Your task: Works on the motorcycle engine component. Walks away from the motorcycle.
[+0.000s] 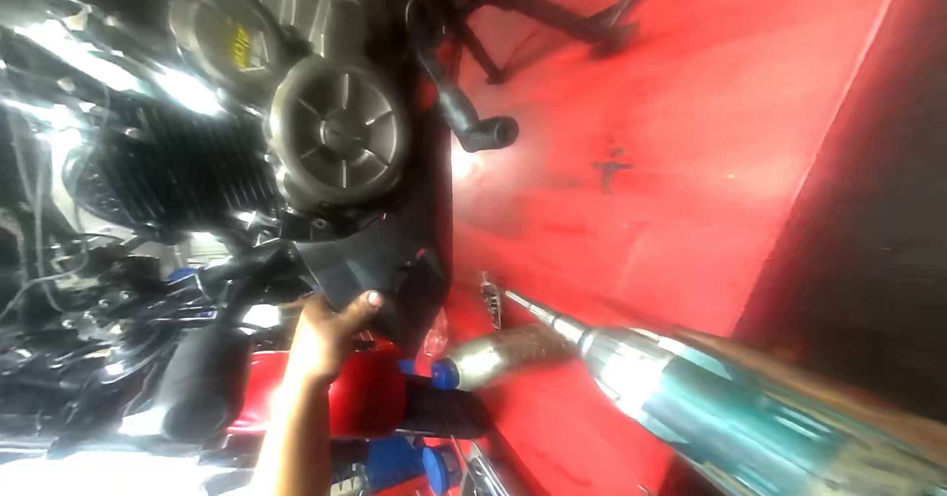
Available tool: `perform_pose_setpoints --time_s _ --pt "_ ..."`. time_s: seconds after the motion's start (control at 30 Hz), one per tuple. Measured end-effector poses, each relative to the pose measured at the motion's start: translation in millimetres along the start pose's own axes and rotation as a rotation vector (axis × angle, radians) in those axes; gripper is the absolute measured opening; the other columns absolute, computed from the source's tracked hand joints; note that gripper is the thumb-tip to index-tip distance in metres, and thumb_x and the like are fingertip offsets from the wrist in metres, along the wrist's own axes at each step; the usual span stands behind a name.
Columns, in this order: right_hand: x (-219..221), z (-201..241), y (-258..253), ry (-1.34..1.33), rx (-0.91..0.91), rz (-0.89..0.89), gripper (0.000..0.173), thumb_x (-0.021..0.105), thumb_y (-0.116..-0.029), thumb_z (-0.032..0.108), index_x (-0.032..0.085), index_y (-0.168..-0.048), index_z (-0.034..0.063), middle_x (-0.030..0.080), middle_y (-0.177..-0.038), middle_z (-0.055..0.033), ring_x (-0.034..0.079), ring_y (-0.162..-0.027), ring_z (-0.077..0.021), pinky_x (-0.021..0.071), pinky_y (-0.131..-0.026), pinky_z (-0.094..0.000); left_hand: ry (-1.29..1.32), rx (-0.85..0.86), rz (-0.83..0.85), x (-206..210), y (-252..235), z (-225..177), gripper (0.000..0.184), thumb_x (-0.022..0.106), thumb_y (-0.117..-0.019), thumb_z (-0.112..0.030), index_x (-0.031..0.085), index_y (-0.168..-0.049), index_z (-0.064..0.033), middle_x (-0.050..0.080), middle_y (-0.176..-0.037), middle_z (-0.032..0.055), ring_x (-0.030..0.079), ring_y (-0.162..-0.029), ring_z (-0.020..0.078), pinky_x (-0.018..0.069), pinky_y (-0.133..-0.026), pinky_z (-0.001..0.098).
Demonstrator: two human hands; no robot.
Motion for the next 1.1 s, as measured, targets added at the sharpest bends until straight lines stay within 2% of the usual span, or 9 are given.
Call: perform_pose_setpoints --time_s 0.13,0.27,0.37,0.5,0.63,0.8,0.9,1.03,1.1 --pt "7.1 19.7 -3.0 0.145 -0.154 0.006 0.068 0.077 -0.0883 0.017 0.05 -0.145 -0.0088 0.063 -0.139 -0.0221 0.063 -0.127 -0.026 0.0495 -0.112 -0.038 0.026 0.011 0.009 5.7 -1.2 9.2 0.053 0.089 -0.0778 -0.039 0.069 -0.114 -0.0057 0.075 -0.095 0.0142 0.075 -0.084 0.0247 0.0643 -0.075 0.0425" --pt "3.9 24.7 -2.3 0.169 -0.071 -0.041 0.058 0.074 -0.0906 0.016 0.056 -0.14 -0.0084 0.068 -0.132 -0.0175 0.066 -0.122 -0.0181 0.0508 -0.108 -0.0314 -0.004 0.024 -0.011 15.0 -12.5 9.6 0.051 0.086 -0.0793 -0.041 0.07 -0.116 -0.0095 0.075 -0.097 0.0108 0.074 -0.084 0.0226 0.063 -0.075 0.0424" --pt "0.4 -8.2 6.7 0.103 -0.152 -0.004 0.061 0.055 -0.1033 0.047 0.053 -0.149 0.0076 0.065 -0.139 -0.0083 0.063 -0.125 -0.0129 0.0521 -0.107 -0.0325 0.071 0.058 -0.011 16.5 -26.3 8.6 0.052 0.087 -0.0809 -0.034 0.067 -0.12 -0.0061 0.075 -0.101 0.0143 0.074 -0.089 0.026 0.0642 -0.079 0.0461" --pt "-3.4 21.9 9.2 0.153 -0.083 -0.127 0.061 0.073 -0.0839 0.014 0.06 -0.142 0.0039 0.071 -0.129 -0.0102 0.071 -0.113 -0.0183 0.0569 -0.1 -0.0368 0.006 0.08 -0.039 16.1 -36.5 10.7 0.054 0.087 -0.0792 -0.039 0.068 -0.118 -0.0067 0.075 -0.099 0.0128 0.075 -0.087 0.0249 0.0643 -0.078 0.0455" --pt "-10.6 18.6 13.5 -0.048 0.022 -0.108 0.054 0.07 -0.0885 0.011 0.06 -0.141 0.0044 0.071 -0.125 -0.0072 0.069 -0.111 -0.0166 0.0557 -0.101 -0.0349 0.047 0.144 -0.021 16.0 -37.0 13.5 0.051 0.088 -0.0779 -0.033 0.067 -0.116 -0.0058 0.075 -0.095 0.0114 0.075 -0.083 0.023 0.0649 -0.075 0.0432" --pt "-15.9 -1.0 15.9 0.061 0.047 -0.082 0.06 0.076 -0.0871 0.025 0.06 -0.143 0.0103 0.07 -0.129 -0.0029 0.068 -0.115 -0.0158 0.0541 -0.101 -0.0351 0.077 0.221 0.013 10.6 -34.8 15.7 0.061 0.093 -0.073 -0.034 0.063 -0.116 -0.0031 0.074 -0.096 0.0108 0.074 -0.085 0.0209 0.0647 -0.076 0.0397" --pt "-18.7 -9.4 14.6 0.077 0.09 -0.073 0.06 0.076 -0.0851 0.024 0.06 -0.143 0.0147 0.072 -0.125 -0.0005 0.069 -0.109 -0.0152 0.0555 -0.094 -0.0351 0.089 0.262 0.025 11.2 -35.3 9.4 0.058 0.093 -0.0722 -0.035 0.065 -0.113 -0.0049 0.075 -0.094 0.0084 0.074 -0.084 0.0191 0.0647 -0.077 0.0392" --pt "-21.7 -19.7 15.9 0.245 -0.128 -0.141 0.082 0.074 -0.082 0.046 0.048 -0.155 0.019 0.069 -0.132 0.0023 0.07 -0.108 -0.0117 0.0606 -0.088 -0.0389 0.127 0.269 0.019 12.8 -41.7 3.6 0.06 0.093 -0.0736 -0.035 0.062 -0.116 -0.0058 0.074 -0.096 0.0091 0.074 -0.085 0.0197 0.0645 -0.078 0.0405" --pt "-27.1 -20.6 16.5 0.254 -0.105 -0.138 0.082 0.074 -0.0818 0.046 0.048 -0.155 0.0176 0.07 -0.131 0.0012 0.07 -0.108 -0.0118 0.0607 -0.089 -0.0373 0.141 0.268 0.026 13.1 -44.2 0.8 0.059 0.092 -0.0747 -0.037 0.063 -0.116 -0.0062 0.074 -0.095 0.0097 0.074 -0.083 0.0205 0.0647 -0.077 0.0406"
Point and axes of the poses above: each hand's wrist, its own y-axis away from the middle knuckle, its own x-axis out of the palm, z = x × y, the point moved 9 cm from there along -y, towards the middle knuckle
